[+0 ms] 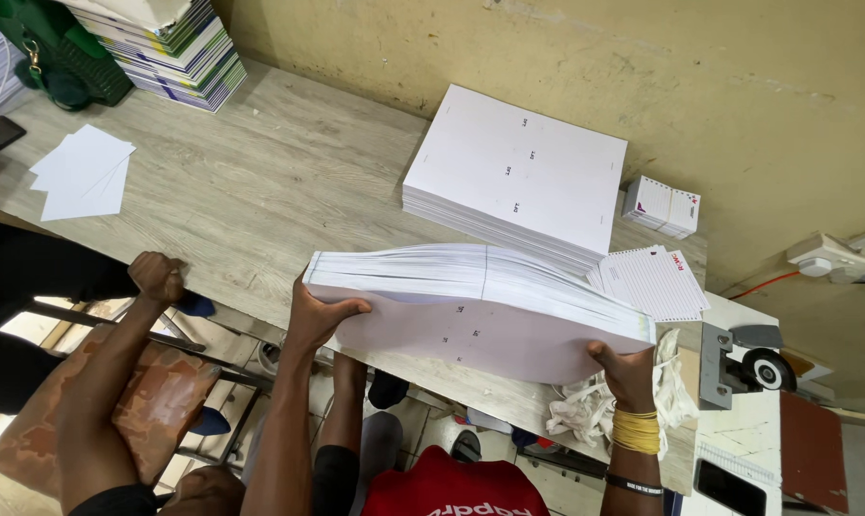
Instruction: The person flips through a large stack of white papers on a table, then separates a smaller bundle from the main stack. They place the smaller bundle on the table and continue to handle the remaining papers.
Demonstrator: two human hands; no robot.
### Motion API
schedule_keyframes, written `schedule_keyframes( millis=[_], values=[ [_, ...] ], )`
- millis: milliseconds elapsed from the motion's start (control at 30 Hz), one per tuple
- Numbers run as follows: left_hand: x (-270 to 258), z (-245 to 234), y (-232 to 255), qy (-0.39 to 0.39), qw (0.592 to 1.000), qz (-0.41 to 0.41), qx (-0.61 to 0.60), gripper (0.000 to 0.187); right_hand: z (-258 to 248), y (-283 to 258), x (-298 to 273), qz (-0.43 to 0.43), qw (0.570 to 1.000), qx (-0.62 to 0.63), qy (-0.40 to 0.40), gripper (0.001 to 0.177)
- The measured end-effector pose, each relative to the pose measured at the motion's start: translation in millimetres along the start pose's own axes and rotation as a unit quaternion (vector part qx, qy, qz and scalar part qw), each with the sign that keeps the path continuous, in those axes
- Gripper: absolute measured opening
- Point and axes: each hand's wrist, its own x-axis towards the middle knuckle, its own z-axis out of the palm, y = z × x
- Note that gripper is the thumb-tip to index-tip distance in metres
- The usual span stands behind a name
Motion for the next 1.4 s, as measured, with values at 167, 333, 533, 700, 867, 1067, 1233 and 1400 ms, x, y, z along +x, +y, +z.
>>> schedule_keyframes(
  millis=[167, 333, 533, 700, 867, 1067, 1233, 1400],
  values=[
    [-19, 19, 69, 0.034, 0.99, -0.136, 0.032, 0.095, 2, 27, -36, 0.06, 0.998, -0.033, -0.013, 0.073],
    [-19, 32, 102, 0.012, 0.995, -0.103, 0.009, 0.043, 23, 0, -25, -0.052, 0.997, -0.061, -0.008, 0.042],
    [-13, 41, 84, 0.126, 0.955, -0.262, 0.056, 0.121, 41, -35, -7, 0.207, 0.964, -0.051, 0.157, 0.095],
    [-19, 33, 143, -0.001, 0.983, -0.169, 0.076, 0.094, 45, -55, -8, 0.16, 0.978, -0.06, 0.119, 0.069],
    [-26, 23, 128, -0.064, 0.975, -0.198, 0.077, 0.074, 45, -69, -11, 0.161, 0.978, -0.076, 0.106, 0.072],
    [-24, 34, 141, 0.062, 0.927, -0.36, 0.086, 0.135, 47, -69, -16, 0.191, 0.973, -0.077, 0.108, 0.072],
    [-43, 21, 57, 0.047, 0.998, -0.03, -0.016, 0.09, 28, 33, -52, 0.057, 0.995, 0.003, 0.083, 0.084],
    [-61, 62, 97, 0.067, 0.997, 0.027, 0.004, 0.07, 18, 58, -89, 0.047, 0.998, -0.004, 0.038, 0.069]
  ],
)
